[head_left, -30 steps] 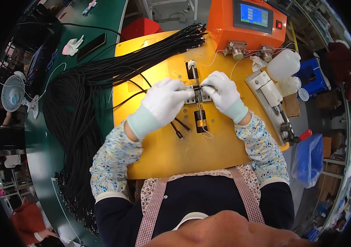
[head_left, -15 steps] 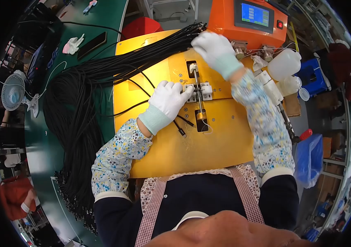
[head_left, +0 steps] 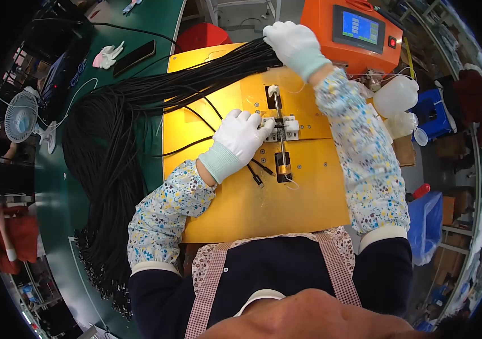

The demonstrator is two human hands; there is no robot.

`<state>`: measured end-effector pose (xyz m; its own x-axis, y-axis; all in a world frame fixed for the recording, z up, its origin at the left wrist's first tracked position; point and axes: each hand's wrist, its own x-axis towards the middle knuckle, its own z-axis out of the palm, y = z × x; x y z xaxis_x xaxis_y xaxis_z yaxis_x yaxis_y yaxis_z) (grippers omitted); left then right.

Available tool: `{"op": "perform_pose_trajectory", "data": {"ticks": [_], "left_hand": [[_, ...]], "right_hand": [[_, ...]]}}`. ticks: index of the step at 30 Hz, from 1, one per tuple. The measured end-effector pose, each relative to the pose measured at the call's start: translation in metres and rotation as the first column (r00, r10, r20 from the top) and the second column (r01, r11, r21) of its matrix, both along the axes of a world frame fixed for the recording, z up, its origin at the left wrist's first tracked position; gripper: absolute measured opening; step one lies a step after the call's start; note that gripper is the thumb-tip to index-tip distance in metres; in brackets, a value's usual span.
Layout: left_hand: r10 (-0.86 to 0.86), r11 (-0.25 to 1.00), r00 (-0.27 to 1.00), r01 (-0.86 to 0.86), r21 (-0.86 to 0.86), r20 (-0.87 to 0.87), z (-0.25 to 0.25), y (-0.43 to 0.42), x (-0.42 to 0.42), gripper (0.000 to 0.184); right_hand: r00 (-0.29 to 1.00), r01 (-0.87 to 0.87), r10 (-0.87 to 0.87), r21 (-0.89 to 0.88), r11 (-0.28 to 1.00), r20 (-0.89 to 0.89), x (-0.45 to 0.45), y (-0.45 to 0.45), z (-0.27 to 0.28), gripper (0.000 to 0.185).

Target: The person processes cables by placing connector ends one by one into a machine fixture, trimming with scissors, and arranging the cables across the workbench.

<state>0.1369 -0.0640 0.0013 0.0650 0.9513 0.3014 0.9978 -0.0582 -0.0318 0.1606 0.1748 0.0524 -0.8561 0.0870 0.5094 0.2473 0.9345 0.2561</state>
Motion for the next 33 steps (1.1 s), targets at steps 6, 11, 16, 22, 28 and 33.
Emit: {"op": "perform_pose_trajectory", "data": {"ticks": [6,11,16,22,28,33], "left_hand": [[-0.015,0.997,0.998,0.011,0.074,0.062,-0.007,0.005,-0.005,0.030],[-0.053,0.991,0.997,0.045,0.125,0.061,-0.002,0.005,-0.009,0.031],[-0.082,0.989,0.988,0.065,0.129,0.133,-0.011,0.009,-0.011,0.020],[-0.326,0.909,0.709,0.416,0.002,0.625,0.051,-0.019,-0.007,0.024],[-0.250,0.707,0.619,0.642,-0.296,0.744,0.057,-0.034,0.019,0.025],[-0.246,0.966,0.879,0.187,0.178,0.409,0.061,-0.019,0.028,0.023]], "right_hand": [[0.976,-0.169,0.155,-0.078,0.983,-0.154,0.066,-0.043,0.013,0.011],[0.979,-0.148,0.120,-0.172,0.974,-0.166,0.075,-0.048,0.002,0.009],[0.974,-0.129,0.056,-0.338,0.932,-0.218,0.076,-0.049,-0.010,0.009],[0.972,-0.235,0.150,-0.782,0.577,-0.181,0.089,-0.052,-0.019,0.017],[0.983,-0.083,0.179,-0.976,0.201,-0.047,0.114,-0.084,0.001,0.017],[0.971,-0.155,0.202,-0.980,0.125,-0.128,0.118,-0.086,-0.010,0.018]]}}
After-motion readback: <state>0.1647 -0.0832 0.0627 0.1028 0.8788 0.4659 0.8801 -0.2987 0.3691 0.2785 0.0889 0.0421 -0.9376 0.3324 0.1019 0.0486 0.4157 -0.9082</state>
